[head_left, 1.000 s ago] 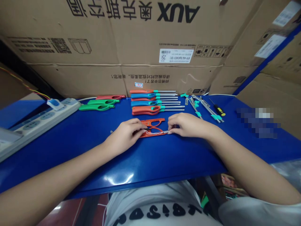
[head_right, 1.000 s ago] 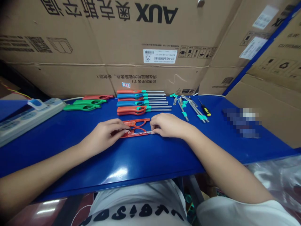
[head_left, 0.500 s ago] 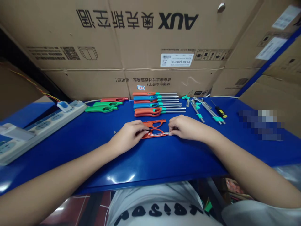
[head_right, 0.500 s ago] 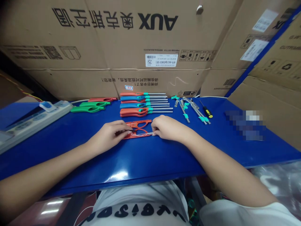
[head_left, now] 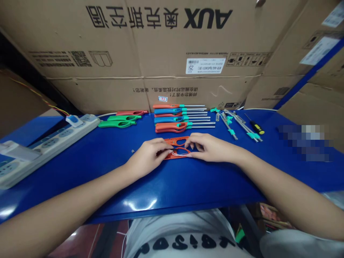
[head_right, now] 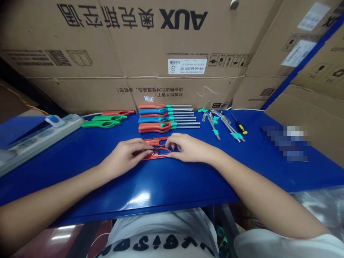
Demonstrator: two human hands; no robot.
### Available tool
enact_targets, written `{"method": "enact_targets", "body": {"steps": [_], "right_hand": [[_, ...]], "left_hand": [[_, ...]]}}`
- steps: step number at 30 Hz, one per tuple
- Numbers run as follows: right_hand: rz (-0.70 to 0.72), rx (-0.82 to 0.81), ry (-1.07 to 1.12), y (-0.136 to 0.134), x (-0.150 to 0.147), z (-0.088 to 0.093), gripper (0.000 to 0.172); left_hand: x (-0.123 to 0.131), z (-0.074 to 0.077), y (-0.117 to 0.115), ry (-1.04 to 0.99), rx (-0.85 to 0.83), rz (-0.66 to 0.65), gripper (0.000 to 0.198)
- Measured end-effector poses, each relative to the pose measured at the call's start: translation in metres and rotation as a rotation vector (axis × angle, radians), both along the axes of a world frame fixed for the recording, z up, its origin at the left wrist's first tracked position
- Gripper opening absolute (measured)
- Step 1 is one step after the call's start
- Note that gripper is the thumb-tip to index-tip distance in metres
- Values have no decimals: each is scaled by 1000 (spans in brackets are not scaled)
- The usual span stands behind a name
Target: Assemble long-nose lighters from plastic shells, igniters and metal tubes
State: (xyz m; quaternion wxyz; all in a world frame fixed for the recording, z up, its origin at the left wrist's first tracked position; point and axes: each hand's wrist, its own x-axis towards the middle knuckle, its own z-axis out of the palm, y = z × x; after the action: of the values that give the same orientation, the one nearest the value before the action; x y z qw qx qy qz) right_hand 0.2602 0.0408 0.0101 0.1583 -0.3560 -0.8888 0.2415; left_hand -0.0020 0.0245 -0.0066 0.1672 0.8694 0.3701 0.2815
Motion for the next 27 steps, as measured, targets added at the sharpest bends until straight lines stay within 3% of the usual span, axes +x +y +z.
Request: {"method": "enact_targets", "body": {"steps": [9, 15, 22, 27], "right_hand": [[-55, -38, 10, -4, -8, -8, 8], [-81, -119, 47, 0, -7, -7, 13], [-77, -396, 148, 9, 0, -15, 31], [-106, -425, 180, 11, 0, -16, 32]], "left_hand": [[-1, -1, -1, -7, 48, -7, 18], [-1, -1, -1, -13, 44, -5, 17], [-3, -1, 0, -12, 81, -33, 16], [-3, -2, 2, -7, 105, -38, 15]]}}
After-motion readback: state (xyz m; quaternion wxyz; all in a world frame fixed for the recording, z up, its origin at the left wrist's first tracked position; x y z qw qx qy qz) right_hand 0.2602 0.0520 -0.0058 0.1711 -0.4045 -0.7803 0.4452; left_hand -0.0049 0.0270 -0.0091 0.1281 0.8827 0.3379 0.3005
